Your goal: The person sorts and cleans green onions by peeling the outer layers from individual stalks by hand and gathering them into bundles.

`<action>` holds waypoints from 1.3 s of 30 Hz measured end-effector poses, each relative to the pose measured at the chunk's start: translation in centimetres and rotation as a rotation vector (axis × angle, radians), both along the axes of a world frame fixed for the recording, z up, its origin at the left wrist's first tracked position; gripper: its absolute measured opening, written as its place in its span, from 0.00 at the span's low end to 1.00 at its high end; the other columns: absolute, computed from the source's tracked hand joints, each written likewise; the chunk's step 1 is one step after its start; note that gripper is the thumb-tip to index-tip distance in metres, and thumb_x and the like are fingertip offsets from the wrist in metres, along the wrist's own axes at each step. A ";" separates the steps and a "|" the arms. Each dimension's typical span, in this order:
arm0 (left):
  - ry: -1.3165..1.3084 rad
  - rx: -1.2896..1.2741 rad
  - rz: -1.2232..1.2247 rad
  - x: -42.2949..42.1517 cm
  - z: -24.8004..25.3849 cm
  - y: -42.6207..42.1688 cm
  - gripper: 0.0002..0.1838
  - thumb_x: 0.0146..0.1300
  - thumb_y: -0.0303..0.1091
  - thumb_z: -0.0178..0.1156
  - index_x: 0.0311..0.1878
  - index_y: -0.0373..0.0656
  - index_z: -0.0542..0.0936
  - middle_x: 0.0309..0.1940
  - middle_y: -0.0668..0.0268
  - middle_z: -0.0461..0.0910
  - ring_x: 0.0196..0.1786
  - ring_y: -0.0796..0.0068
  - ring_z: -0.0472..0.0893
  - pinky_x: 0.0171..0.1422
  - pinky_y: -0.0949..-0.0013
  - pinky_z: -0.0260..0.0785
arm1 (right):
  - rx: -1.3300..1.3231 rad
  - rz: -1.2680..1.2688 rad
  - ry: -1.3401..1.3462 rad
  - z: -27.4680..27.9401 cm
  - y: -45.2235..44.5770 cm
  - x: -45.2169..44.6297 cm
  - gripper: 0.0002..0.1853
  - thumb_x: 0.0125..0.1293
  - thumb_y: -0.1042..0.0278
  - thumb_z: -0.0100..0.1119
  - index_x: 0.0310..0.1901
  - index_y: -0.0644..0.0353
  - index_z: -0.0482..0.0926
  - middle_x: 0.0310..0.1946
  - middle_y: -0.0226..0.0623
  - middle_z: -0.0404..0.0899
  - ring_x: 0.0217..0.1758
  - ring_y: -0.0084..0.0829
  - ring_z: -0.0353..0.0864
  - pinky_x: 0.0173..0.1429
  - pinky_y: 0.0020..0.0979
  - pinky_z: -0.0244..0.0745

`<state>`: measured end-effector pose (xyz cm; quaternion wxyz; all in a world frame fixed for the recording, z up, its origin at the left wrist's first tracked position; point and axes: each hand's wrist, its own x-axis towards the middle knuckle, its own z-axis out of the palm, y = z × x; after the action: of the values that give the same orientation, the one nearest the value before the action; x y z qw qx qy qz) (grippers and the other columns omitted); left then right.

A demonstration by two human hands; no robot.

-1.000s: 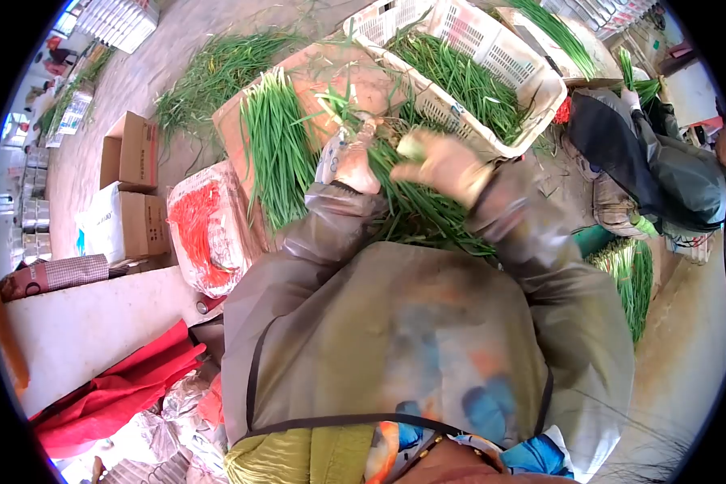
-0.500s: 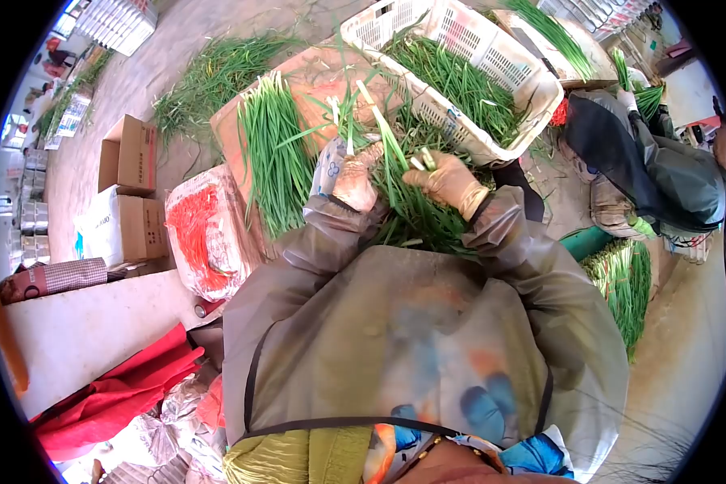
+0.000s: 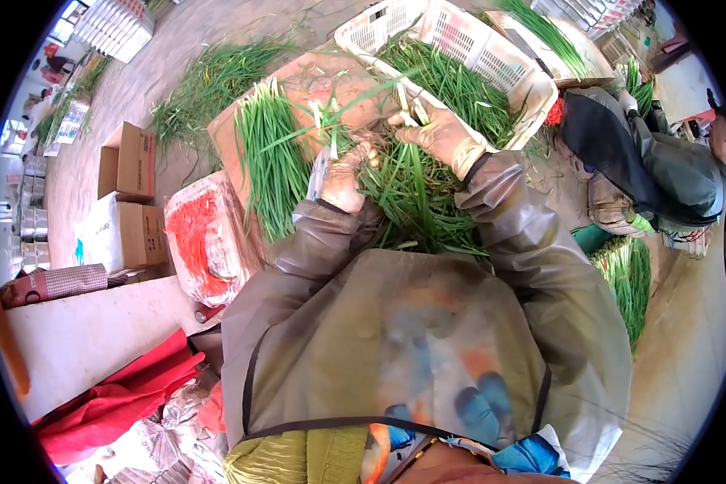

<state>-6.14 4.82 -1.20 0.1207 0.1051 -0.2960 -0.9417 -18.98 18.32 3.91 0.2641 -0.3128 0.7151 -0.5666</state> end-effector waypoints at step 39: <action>-0.034 -0.053 -0.295 0.4 0.1 2.5 0.16 0.62 0.28 0.48 0.52 0.34 0.70 0.45 0.58 0.76 0.47 0.68 0.76 0.52 0.67 0.70 | -0.027 -0.126 -0.267 -2.9 4.2 2.1 0.10 0.57 0.66 0.61 0.36 0.64 0.79 0.25 0.31 0.78 0.24 0.20 0.72 0.30 0.22 0.69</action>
<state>-5.77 7.36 -1.08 -0.0212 0.0733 -0.3350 -0.9391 -16.92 22.54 1.05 0.3168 -0.1926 0.6842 -0.6280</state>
